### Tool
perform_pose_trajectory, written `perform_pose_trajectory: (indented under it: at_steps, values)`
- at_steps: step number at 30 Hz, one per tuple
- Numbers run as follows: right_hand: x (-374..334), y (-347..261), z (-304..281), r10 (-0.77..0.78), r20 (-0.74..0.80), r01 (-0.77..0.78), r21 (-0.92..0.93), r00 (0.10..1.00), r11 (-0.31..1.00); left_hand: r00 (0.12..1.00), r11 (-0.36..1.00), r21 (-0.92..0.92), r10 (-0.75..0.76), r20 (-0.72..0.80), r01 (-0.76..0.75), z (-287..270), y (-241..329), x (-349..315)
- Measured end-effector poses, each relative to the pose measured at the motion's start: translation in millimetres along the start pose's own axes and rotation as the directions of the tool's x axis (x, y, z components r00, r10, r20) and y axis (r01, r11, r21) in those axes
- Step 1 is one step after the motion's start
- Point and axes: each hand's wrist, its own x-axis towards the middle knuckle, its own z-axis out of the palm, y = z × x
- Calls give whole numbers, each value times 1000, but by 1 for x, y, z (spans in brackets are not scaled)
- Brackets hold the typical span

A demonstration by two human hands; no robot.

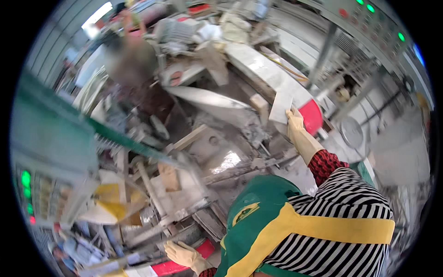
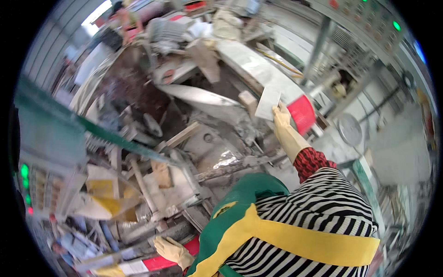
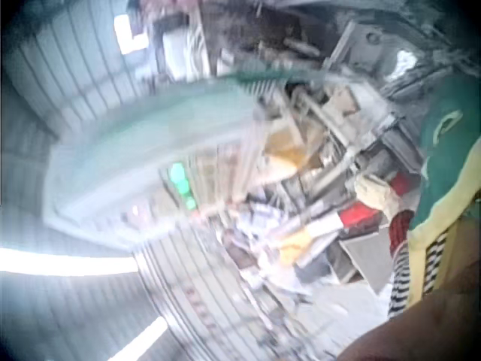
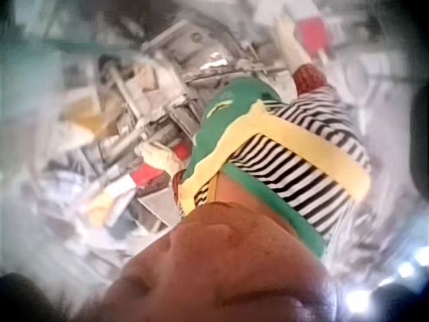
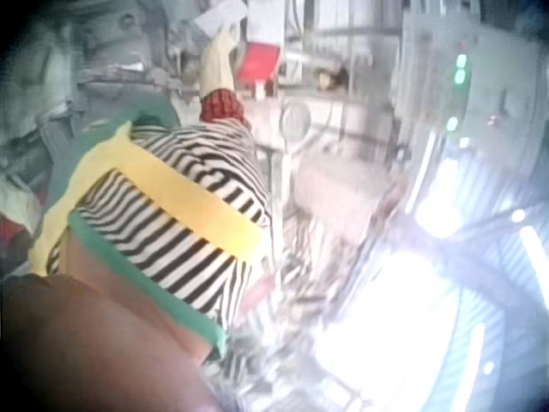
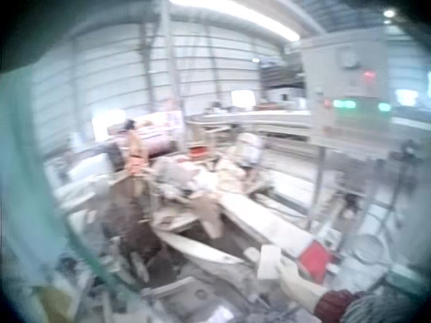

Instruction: The person operates a large industrial machine, likely a grinder or mill, by feeding material into the hopper and using a long metal tool to push and adjust the contents. The camera is mounted on the person's head and shakes violently, obscuring the view of the task.

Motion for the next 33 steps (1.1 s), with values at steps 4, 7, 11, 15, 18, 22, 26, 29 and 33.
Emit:
perform_pose_trajectory:
  at_steps: [4, 7, 11, 15, 18, 22, 26, 29, 33]
  values:
    - [36, -12, -111, 24, -321, -75, -146, 947, 986, 993, 997, 27, 65, 97, -68, 14, 8, 6]
    - [32, -5, -148, -46, -462, -20, -138, 886, 990, 982, 993, -20, 120, 144, -118, 3, 20, 12]
    - [65, 40, -167, -61, -475, -4, -134, 878, 991, 978, 992, -40, 124, 165, -119, 22, 20, 13]
    - [87, 62, -168, -105, -461, -55, -322, 881, 945, 984, 993, -49, 116, 133, -110, 28, 9, 4]
    - [92, 73, -181, -138, -460, -68, -403, 877, 913, 967, 999, -43, 39, 250, -29, 22, 10, 7]
    - [64, 39, -155, 12, -331, -205, -557, 944, 805, 972, 999, -41, 26, 235, -17, 22, -2, -7]
    - [66, 23, -166, 95, -342, -294, -596, 935, 748, 983, 991, -122, 75, 167, -55, 36, -6, 2]
    - [60, 11, -152, 149, -402, -352, -496, 903, 794, 986, 983, -160, 113, 126, -92, 41, -18, 13]
    - [55, -3, -148, 122, -418, -357, -548, 900, 757, 983, 973, -212, 126, 135, -96, 39, -31, 34]
